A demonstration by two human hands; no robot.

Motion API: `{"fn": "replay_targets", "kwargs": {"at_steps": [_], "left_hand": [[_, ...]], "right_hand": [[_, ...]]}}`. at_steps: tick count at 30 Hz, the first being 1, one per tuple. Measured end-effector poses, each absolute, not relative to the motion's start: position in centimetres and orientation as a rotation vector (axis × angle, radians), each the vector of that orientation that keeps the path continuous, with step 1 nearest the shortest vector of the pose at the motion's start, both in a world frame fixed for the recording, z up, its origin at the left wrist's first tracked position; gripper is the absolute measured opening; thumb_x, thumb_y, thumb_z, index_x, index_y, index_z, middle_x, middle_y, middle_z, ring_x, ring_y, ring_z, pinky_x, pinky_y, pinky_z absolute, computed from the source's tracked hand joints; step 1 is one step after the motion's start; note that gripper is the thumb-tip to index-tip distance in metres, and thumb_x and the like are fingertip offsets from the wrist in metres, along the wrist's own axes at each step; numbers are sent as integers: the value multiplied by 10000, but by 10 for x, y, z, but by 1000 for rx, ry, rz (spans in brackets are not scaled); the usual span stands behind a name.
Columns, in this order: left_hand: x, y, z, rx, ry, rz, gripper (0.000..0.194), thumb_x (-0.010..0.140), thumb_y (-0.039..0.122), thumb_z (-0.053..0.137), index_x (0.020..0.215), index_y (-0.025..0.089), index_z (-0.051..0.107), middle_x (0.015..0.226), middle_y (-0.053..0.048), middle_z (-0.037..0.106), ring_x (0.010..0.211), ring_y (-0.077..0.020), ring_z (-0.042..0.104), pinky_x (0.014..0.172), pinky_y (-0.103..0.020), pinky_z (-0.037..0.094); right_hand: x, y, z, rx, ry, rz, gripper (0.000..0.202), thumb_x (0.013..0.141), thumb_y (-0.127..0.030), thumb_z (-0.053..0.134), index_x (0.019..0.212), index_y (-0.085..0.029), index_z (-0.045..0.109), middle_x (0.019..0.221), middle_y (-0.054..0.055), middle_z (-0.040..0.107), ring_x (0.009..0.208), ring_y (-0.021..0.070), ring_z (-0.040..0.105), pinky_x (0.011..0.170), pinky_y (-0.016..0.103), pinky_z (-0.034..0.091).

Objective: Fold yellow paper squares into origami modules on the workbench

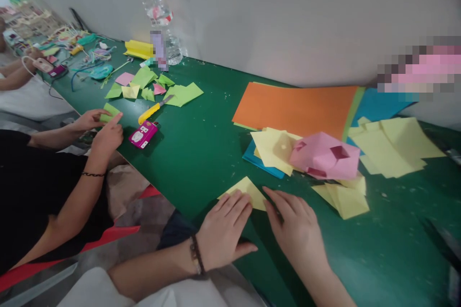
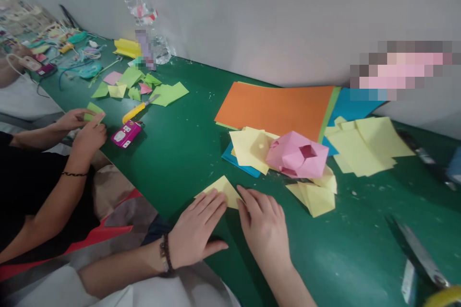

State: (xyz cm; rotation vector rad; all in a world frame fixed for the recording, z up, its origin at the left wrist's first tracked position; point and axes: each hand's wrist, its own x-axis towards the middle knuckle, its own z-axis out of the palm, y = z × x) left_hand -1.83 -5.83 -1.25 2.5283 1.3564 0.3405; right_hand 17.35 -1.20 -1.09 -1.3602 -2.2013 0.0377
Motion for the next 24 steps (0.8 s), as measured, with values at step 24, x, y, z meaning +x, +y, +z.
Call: {"fn": "replay_targets", "kwargs": {"at_steps": [24], "left_hand": [[-19, -58, -12, 2398, 1368, 421, 745, 813, 559, 624, 1390, 148, 392, 1353, -136, 492, 1397, -290, 328, 1179, -474, 263]], "right_hand": [[189, -73, -16, -1649, -1484, 817, 203, 884, -424, 527, 922, -238, 456, 1060, 123, 688, 923, 221, 704, 697, 308, 569]]}}
